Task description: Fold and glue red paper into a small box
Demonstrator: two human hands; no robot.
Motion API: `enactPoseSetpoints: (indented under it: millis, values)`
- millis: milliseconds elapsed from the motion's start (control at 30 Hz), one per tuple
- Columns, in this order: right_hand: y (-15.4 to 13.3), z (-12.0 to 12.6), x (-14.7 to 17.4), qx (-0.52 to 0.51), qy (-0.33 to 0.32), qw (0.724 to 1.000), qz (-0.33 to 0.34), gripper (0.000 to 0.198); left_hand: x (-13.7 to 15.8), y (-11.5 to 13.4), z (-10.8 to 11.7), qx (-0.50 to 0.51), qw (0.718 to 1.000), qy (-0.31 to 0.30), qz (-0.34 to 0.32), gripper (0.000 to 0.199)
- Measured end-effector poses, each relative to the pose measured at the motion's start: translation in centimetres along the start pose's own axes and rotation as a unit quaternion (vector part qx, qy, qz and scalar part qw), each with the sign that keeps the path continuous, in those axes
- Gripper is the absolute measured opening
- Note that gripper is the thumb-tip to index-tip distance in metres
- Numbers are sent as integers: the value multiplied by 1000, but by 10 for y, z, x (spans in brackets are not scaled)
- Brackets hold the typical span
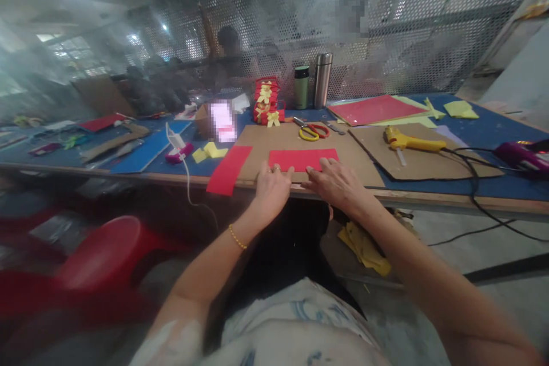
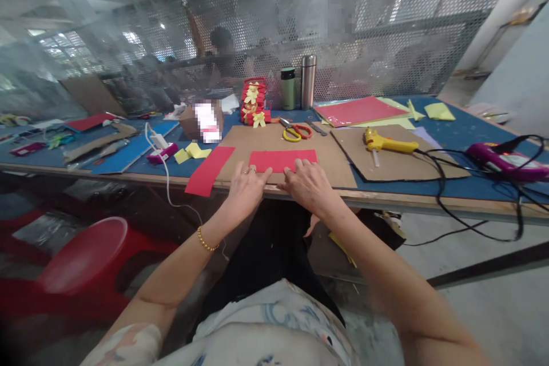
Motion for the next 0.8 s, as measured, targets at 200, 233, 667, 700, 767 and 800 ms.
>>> enactPoseSetpoints:
  millis: [200, 233, 667, 700, 767, 800]
  values:
    - [-2, 2, -1, -5, -6, 1000, -2, 47, -3, 5, -7, -16, 999, -20, -28, 58]
    - [-2, 2, 0, -7, -8, 1000, -4, 48, -5, 5, -8, -18, 999, -32, -29, 60]
    - [20, 4, 12, -29, -13, 999, 2, 39, -11, 7, 0, 0, 998, -54, -32, 58]
    - [22, 3, 14, -30, -21, 999, -3, 40, -11, 7, 0, 0, 998, -54, -30, 59]
    - [26, 2, 17, -28, -32, 999, -12, 42, -12, 7, 0, -3, 998, -56, -28, 61]
    - [28, 2, 19, -24, -33, 999, -16, 42, -12, 7, 1, -5, 998, -57, -27, 62]
Point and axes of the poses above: each hand's wrist, its own x-axis away from the middle knuckle, its own z-axis out of the back of the hand, y = z × x, the point moved 5 cm from there along -x, towards the middle knuckle, and after that the axes turned 11 degrees about -y, right-handed, at the moved point
